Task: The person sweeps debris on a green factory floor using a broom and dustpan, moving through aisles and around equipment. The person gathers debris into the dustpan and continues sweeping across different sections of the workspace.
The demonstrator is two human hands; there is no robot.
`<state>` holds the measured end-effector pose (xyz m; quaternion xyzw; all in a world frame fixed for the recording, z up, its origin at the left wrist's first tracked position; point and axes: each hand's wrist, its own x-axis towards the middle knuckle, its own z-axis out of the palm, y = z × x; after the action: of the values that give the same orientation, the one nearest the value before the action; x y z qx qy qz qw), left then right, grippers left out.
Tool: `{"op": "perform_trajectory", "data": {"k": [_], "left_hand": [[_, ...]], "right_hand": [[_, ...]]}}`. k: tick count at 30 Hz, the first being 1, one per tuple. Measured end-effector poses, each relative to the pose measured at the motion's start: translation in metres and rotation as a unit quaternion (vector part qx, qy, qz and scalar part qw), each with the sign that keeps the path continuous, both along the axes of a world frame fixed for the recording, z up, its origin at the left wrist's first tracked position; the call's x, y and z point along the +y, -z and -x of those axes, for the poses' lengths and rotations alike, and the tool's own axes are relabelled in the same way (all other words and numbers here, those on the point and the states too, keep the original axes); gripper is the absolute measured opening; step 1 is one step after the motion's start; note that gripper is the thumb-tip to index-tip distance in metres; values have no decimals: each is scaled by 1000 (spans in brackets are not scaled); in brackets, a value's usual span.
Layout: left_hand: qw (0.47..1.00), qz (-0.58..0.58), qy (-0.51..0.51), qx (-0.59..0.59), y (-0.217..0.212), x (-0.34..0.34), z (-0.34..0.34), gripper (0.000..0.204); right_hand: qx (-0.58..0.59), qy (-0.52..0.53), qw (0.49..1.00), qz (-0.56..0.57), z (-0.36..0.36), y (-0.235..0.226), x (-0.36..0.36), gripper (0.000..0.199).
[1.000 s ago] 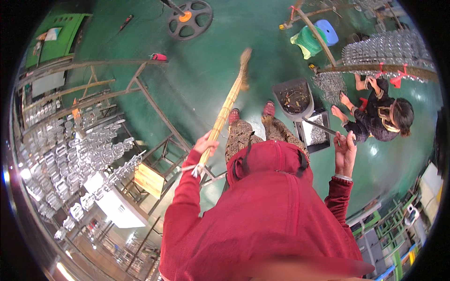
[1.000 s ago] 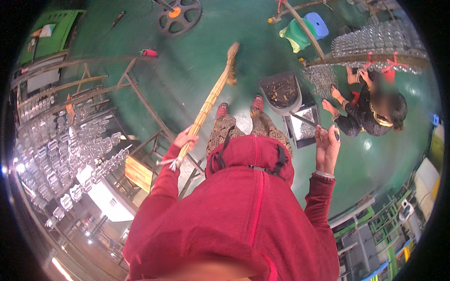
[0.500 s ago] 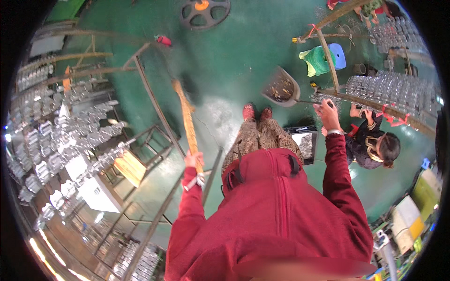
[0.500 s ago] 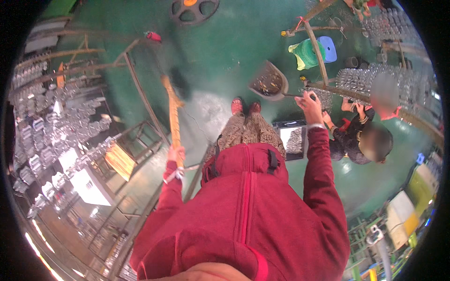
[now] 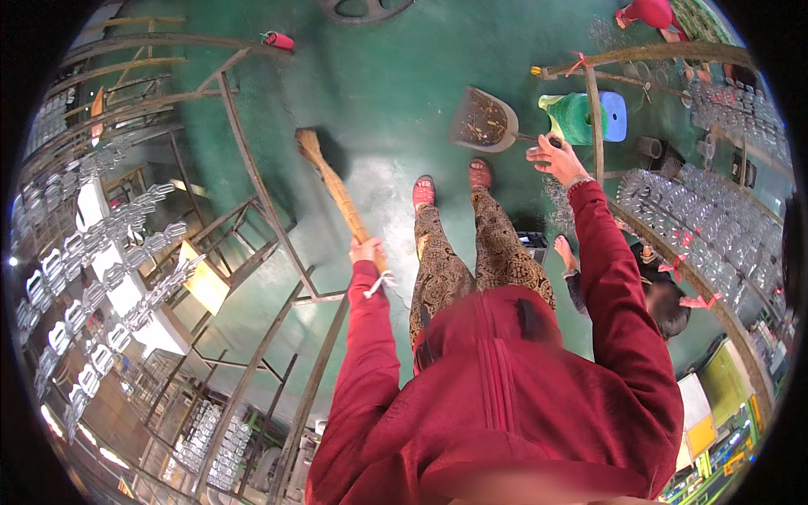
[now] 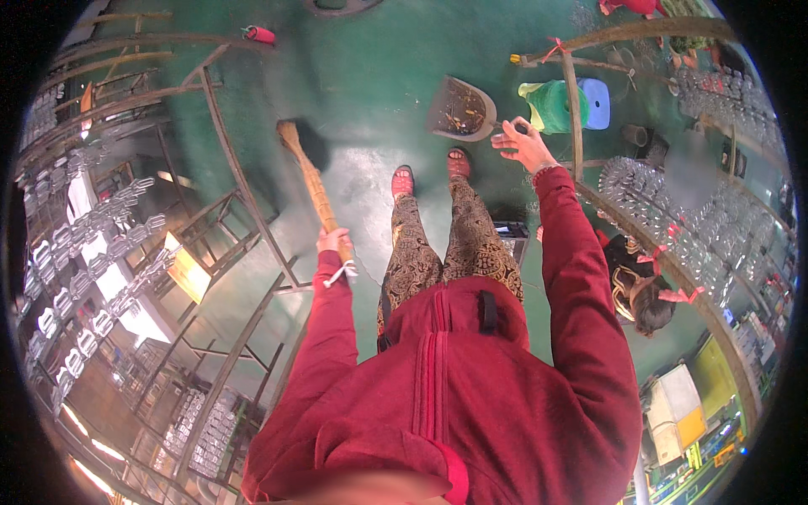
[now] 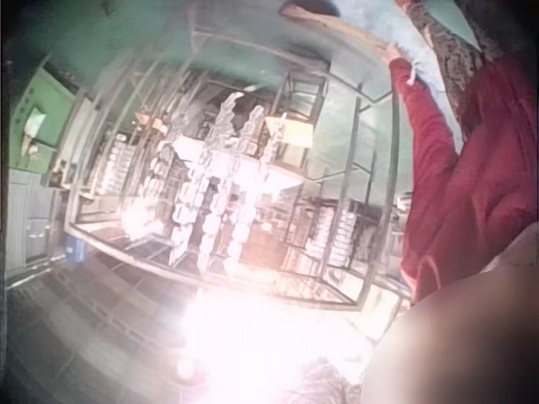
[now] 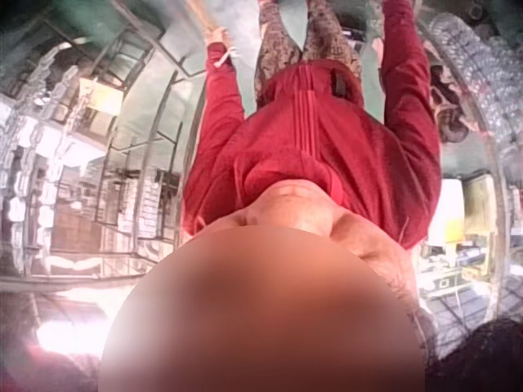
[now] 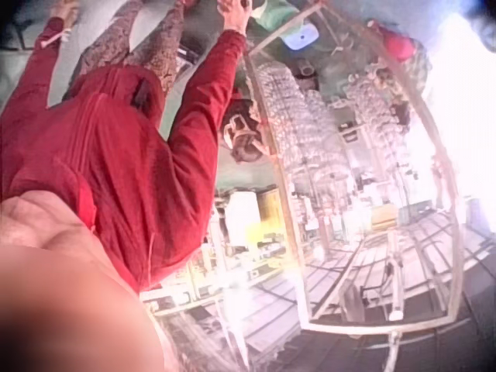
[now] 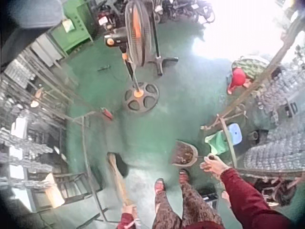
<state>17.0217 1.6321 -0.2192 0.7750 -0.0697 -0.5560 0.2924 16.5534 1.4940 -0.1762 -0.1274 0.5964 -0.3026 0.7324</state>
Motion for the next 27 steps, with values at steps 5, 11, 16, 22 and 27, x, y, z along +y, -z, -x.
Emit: {"op": "perform_trajectory", "data": {"k": [5,11,16,22,27], "left_hand": [[995,-89,52,16,-12,12,103,63],[972,-148,138,118,-38,33,160,81],[952,-140,154,227,-86,19,158,82],[933,-164,123,297,-195,3,97,80],[960,-127,179,172,-180,-2,95,78]], "right_hand": [[21,-67,997,-30,7,12,-25,26],[199,-189,961,-43,1,0,-58,33],[365,-279,887,54,-1,18,-56,38],[456,-279,821,201,12,62,-43,32],[471,-292,816,166,7,50,-46,28]]}}
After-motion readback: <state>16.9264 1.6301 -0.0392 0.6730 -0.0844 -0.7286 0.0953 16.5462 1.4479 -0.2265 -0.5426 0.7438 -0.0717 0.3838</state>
